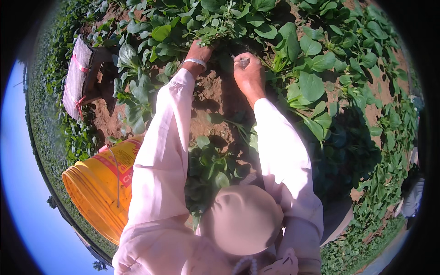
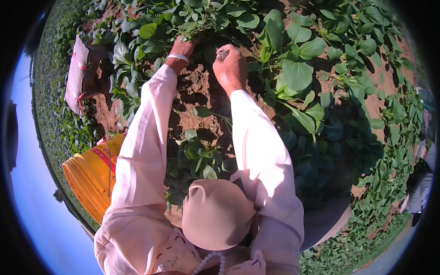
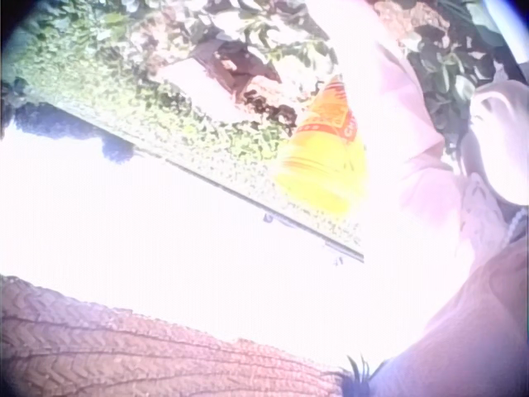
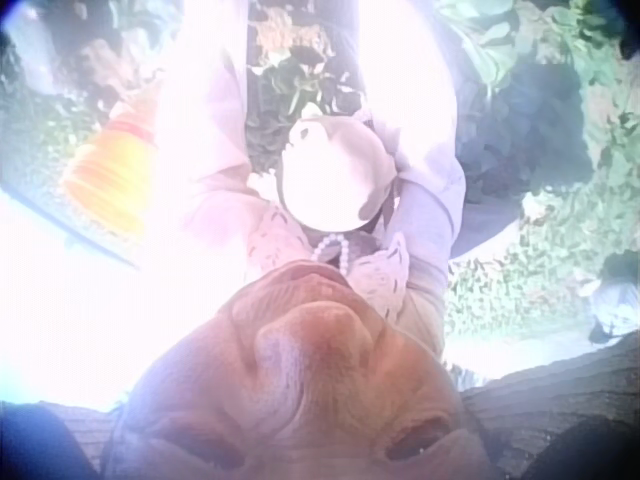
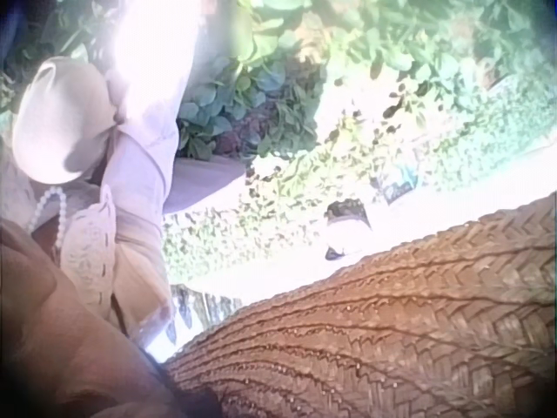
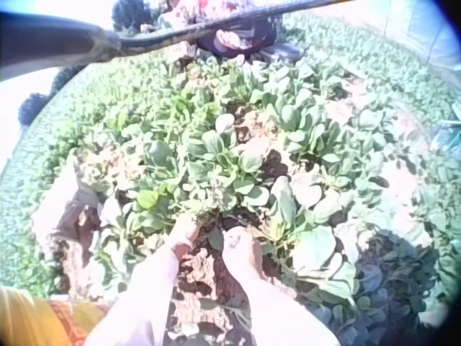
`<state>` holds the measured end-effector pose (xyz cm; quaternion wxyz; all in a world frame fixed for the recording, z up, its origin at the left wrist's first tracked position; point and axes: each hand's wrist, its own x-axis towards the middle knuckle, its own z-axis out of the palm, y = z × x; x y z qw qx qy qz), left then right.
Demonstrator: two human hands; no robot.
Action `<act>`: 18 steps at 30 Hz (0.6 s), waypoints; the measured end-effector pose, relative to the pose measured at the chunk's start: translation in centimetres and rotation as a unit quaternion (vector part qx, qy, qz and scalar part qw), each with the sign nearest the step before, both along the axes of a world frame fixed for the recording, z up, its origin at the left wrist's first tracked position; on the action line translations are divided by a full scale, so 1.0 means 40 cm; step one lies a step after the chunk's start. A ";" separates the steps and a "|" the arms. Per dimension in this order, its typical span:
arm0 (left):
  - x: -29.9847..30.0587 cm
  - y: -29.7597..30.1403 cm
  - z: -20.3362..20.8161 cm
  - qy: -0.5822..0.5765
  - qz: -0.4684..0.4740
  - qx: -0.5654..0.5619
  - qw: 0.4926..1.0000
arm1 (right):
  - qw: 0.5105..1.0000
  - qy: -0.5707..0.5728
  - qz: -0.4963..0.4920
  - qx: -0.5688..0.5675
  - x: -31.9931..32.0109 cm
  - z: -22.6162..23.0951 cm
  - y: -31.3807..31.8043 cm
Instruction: The person harvests green leafy vegetables by cutting the stems with a knife and placing the collected greens into an orange bucket.
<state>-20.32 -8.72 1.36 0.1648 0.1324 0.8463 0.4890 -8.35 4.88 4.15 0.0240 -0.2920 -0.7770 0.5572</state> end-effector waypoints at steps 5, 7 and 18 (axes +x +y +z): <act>-0.002 -0.032 -0.043 0.107 -0.004 -0.072 0.992 | 0.998 0.038 0.028 -0.038 0.120 0.037 0.022; 0.050 -0.013 -0.008 0.080 0.028 -0.097 0.992 | 0.998 0.033 0.034 -0.046 0.200 0.036 0.042; 0.318 0.062 0.130 0.064 0.082 -0.010 0.994 | 0.997 0.049 0.006 -0.052 0.474 0.090 0.083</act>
